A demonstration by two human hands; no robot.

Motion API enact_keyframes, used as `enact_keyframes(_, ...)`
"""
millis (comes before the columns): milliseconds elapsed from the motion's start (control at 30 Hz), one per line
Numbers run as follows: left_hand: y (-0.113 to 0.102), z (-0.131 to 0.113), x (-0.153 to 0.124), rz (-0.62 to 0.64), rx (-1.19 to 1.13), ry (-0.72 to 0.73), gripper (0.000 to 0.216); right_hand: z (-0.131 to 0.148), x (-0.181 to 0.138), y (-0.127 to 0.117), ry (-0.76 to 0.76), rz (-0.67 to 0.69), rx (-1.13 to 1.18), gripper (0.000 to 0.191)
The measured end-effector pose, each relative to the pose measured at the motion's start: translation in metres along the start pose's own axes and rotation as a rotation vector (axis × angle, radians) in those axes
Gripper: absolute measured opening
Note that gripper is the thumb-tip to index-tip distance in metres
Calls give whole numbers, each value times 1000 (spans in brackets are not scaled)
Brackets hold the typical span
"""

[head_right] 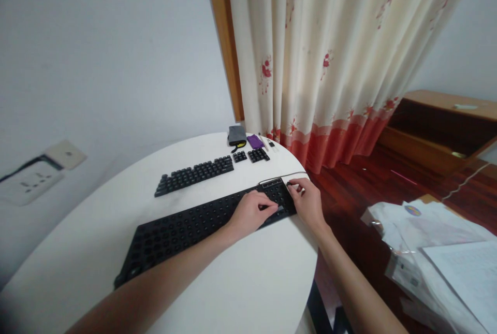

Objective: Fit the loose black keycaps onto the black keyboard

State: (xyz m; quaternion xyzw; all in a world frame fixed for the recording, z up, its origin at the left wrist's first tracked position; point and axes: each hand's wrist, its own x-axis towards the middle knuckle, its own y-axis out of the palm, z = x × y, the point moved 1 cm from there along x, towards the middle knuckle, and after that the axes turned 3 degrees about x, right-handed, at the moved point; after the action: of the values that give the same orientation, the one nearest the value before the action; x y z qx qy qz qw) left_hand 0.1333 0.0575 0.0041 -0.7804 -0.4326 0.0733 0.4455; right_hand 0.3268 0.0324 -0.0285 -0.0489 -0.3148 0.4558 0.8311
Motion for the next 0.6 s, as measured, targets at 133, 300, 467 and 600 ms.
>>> enact_keyframes(133,-1,-4,-2,8,55,53,16,2,-5,-3,9,-34,6,29)
enact_keyframes(300,-2,-12,-6,16,192,86,16,3,-5,0,-22,8,8,26)
enact_keyframes(467,-1,-22,-11,20,326,143,15,4,-7,-1,-53,8,-28,22)
enact_keyframes(600,1,-26,-15,16,395,188,17,4,-7,-2,-52,1,-24,21)
